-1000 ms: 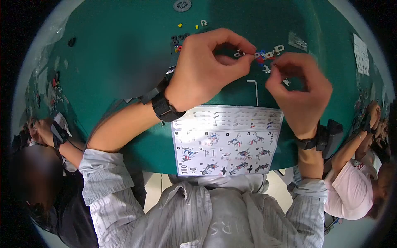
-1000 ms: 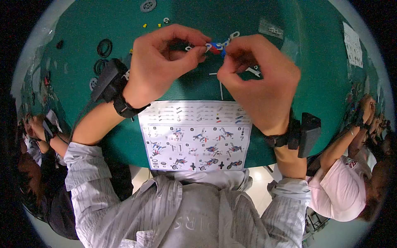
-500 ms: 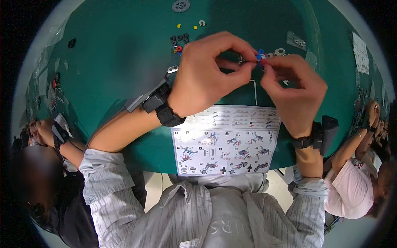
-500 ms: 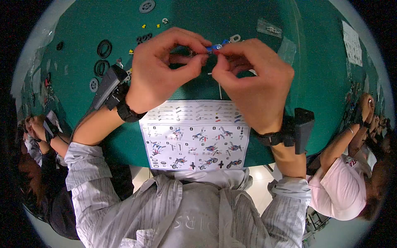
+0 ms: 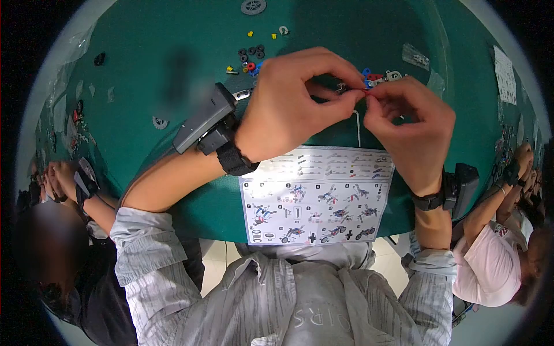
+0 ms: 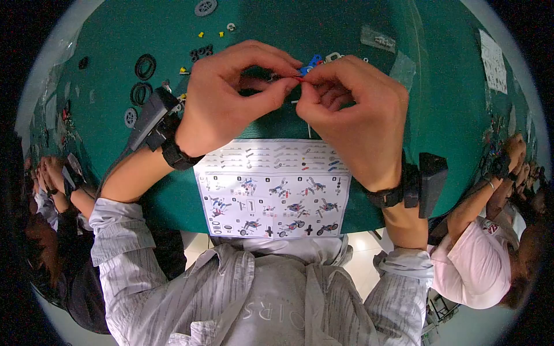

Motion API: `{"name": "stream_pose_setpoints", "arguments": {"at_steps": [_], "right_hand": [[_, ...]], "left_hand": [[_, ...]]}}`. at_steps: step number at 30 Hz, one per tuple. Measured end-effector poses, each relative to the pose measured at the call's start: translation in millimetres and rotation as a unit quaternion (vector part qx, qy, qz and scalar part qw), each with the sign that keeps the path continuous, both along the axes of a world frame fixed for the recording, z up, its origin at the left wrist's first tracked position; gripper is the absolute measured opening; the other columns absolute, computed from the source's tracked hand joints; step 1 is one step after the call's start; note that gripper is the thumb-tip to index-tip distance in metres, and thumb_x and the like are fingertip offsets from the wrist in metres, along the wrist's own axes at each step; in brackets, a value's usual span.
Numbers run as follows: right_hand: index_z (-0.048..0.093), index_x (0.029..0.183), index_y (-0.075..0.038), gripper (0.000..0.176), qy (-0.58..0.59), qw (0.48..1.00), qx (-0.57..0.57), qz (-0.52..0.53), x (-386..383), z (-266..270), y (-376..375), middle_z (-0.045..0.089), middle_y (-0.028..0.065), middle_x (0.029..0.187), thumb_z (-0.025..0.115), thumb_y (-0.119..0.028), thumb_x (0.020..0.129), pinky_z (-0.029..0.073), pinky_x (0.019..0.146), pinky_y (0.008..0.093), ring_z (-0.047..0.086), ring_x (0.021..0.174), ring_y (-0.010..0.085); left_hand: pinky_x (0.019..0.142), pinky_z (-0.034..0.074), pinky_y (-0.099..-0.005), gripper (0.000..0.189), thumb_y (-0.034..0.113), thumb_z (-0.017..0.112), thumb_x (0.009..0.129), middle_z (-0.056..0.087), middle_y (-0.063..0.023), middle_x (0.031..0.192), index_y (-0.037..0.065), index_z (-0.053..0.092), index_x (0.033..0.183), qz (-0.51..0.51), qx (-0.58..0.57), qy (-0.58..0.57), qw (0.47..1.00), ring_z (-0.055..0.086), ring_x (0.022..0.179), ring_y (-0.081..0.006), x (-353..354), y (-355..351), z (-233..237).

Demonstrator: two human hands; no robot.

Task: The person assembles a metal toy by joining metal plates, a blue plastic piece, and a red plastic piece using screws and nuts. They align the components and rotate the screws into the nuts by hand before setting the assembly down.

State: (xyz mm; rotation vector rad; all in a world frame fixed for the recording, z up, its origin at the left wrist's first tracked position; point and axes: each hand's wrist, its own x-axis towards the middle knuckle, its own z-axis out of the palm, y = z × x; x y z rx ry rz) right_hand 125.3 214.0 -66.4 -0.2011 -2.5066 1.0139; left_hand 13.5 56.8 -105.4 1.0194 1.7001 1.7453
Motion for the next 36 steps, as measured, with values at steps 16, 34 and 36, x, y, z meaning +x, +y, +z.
{"name": "stream_pose_setpoints", "arguments": {"at_steps": [16,34,36], "right_hand": [[0.075,0.085,-0.003,0.019,0.119,0.991,0.041,0.046,-3.0,-1.1,-1.1,0.071,0.0106,0.083,0.081,0.006,0.069,0.053,0.064,0.0285,0.069,0.073,0.0222],[0.075,0.087,-0.001,0.014,0.036,0.998,-0.046,-0.006,-0.2,0.5,-6.3,0.072,0.0093,0.086,0.079,0.005,0.075,0.056,0.066,0.0251,0.071,0.076,0.0166],[0.075,0.087,0.000,0.013,0.030,0.997,-0.069,-0.013,-2.6,-0.8,-4.6,0.072,0.0087,0.084,0.079,0.004,0.076,0.055,0.064,0.0241,0.070,0.073,0.0150]], "left_hand": [[0.083,0.058,-0.0226,0.018,0.002,0.067,0.093,0.068,-0.0118,0.114,-0.004,0.067,0.110,-0.018,-0.026,-0.107,0.994,0.065,0.100,-0.0119,-2.9,-2.0,7.5],[0.082,0.058,-0.0225,0.019,0.001,0.067,0.090,0.069,-0.0108,0.113,-0.004,0.068,0.108,-0.006,-0.018,-0.079,0.997,0.066,0.100,-0.0125,-3.4,-1.5,7.6],[0.082,0.058,-0.0228,0.018,0.002,0.068,0.091,0.069,-0.0109,0.113,-0.004,0.068,0.108,-0.001,-0.021,-0.040,0.999,0.066,0.100,-0.0127,-3.2,-2.0,6.4]]}}
